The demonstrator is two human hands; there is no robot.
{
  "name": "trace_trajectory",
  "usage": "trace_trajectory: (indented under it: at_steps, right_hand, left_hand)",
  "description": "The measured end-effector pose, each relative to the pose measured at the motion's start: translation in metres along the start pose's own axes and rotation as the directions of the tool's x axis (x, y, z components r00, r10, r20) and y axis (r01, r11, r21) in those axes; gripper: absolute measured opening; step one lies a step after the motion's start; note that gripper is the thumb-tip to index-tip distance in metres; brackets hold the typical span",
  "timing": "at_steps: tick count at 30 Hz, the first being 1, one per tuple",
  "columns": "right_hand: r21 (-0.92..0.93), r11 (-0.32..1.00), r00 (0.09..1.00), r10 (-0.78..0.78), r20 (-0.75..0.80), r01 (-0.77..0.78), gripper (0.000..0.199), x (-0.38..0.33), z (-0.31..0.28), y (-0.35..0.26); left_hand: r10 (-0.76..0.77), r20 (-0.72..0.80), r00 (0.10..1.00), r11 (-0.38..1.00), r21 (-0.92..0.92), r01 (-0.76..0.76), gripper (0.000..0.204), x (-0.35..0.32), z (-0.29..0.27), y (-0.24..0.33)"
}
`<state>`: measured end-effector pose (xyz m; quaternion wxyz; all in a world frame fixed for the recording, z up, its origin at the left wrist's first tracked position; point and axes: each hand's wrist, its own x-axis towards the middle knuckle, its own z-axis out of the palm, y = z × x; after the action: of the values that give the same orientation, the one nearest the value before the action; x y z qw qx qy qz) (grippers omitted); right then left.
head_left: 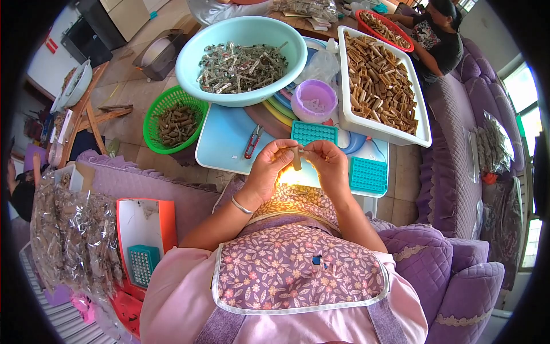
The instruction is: The person assembles small metal contacts into plastic housings by hand, taking the parts from sorting trays and storage bins.
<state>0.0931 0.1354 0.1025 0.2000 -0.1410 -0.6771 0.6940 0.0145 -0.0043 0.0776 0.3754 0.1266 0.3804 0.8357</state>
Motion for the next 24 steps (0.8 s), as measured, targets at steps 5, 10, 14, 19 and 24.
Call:
trace_trajectory:
  at_steps: [5, 10, 14, 19, 24]
  right_hand:
    - [-0.057, 0.998, 1.000, 0.025, -0.014, -0.025, 0.007, -0.003, -0.001, -0.007]
    - [-0.069, 0.997, 1.000, 0.019, -0.012, -0.020, 0.006, -0.004, -0.002, -0.012]
    - [-0.154, 0.987, 0.999, 0.034, -0.022, -0.037, 0.006, -0.004, -0.002, -0.012]
    - [-0.173, 0.984, 0.999, 0.033, -0.007, -0.033, 0.006, -0.005, -0.004, -0.010]
    - [-0.192, 0.980, 0.996, 0.058, 0.061, -0.045, 0.013, -0.004, -0.007, -0.020]
  left_hand:
    - [0.050, 0.028, 0.998, 0.998, 0.046, -0.052, 0.021, 0.002, 0.000, -0.001]
    - [0.112, 0.033, 0.993, 0.983, 0.140, -0.116, 0.021, 0.002, -0.001, -0.004]
    - [0.125, 0.058, 0.990, 0.976, 0.171, -0.133, 0.022, 0.004, -0.003, -0.006]
    - [0.138, 0.077, 0.987, 0.955, 0.252, -0.154, 0.021, 0.002, -0.001, -0.006]
    - [0.119, 0.086, 0.989, 0.956, 0.259, -0.137, 0.024, 0.002, -0.001, -0.008]
